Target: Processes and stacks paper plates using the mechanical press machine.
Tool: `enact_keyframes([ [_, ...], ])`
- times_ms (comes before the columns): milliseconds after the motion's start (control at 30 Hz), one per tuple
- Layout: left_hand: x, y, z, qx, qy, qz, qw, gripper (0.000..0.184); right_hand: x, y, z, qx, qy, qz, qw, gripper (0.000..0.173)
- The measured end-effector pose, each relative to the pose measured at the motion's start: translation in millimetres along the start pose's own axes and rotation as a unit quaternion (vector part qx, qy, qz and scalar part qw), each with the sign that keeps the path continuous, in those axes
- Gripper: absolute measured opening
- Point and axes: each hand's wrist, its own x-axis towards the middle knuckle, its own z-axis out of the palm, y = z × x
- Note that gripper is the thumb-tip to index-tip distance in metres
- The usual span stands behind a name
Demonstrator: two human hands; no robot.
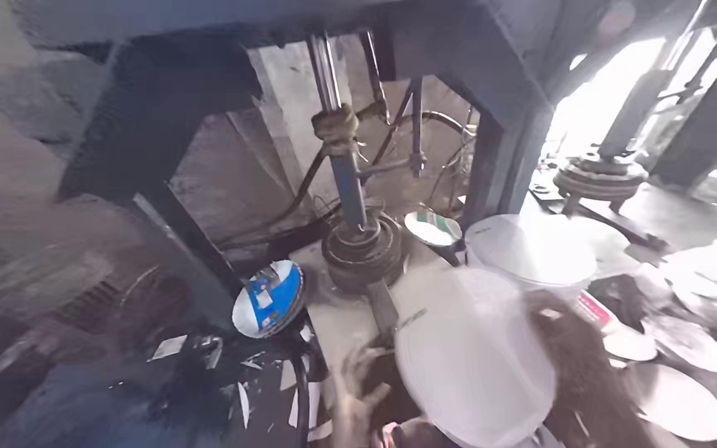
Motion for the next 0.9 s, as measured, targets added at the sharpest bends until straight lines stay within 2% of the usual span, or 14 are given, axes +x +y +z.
enact_keyframes([
  [33,-14,-11,13,-0.039,-0.064,-0.026,0.997,0.091,-20,-8,15,0.018,-0.027,-0.005,0.999,0.025],
  [67,-23,-18,18,-0.065,-0.071,-0.042,0.995,0.076,-34,-13,26,0.033,-0.040,-0.016,0.999,0.023],
  [167,-29,-28,-9,-0.006,0.030,-0.057,0.998,0.058,-51,-2,27,0.012,-0.088,-0.009,0.996,0.023],
  [233,-30,-28,-41,0.039,0.093,-0.062,0.993,0.058,-52,10,22,-0.139,-0.103,0.050,0.984,0.042],
  [300,-32,-27,-70,0.084,0.125,-0.028,0.988,0.064,-52,30,29,-0.227,-0.122,0.120,0.959,0.067],
  [333,-34,-26,-83,0.117,0.121,0.002,0.986,0.072,-53,40,36,-0.244,-0.110,0.126,0.955,0.068],
  [400,-37,-22,-101,0.185,0.099,0.044,0.977,0.082,-51,48,43,-0.226,-0.043,0.113,0.967,0.053],
  [500,-55,-19,-112,0.195,0.104,0.061,0.973,0.070,-47,50,34,-0.158,0.046,0.110,0.980,0.035],
  [567,-62,-18,-112,0.109,0.090,0.040,0.989,0.068,-42,54,24,-0.110,0.092,0.106,0.984,0.037],
  [667,-66,-22,-103,-0.041,0.056,-0.004,0.998,0.073,-46,43,8,0.004,0.092,0.120,0.988,0.036],
  [733,-67,-26,-86,-0.072,0.041,-0.027,0.996,0.070,-63,14,10,0.138,0.034,0.097,0.985,0.030],
  [800,-70,-29,-61,-0.070,0.009,-0.040,0.997,0.060,-90,-23,18,0.271,-0.100,0.090,0.953,0.026],
  [867,-70,-32,-46,-0.071,-0.026,-0.066,0.995,0.050,-92,-33,30,0.269,-0.203,0.061,0.939,0.031],
  [900,-71,-36,-46,-0.071,-0.042,-0.072,0.994,0.048,-85,-26,34,0.193,-0.185,0.046,0.963,0.035],
])
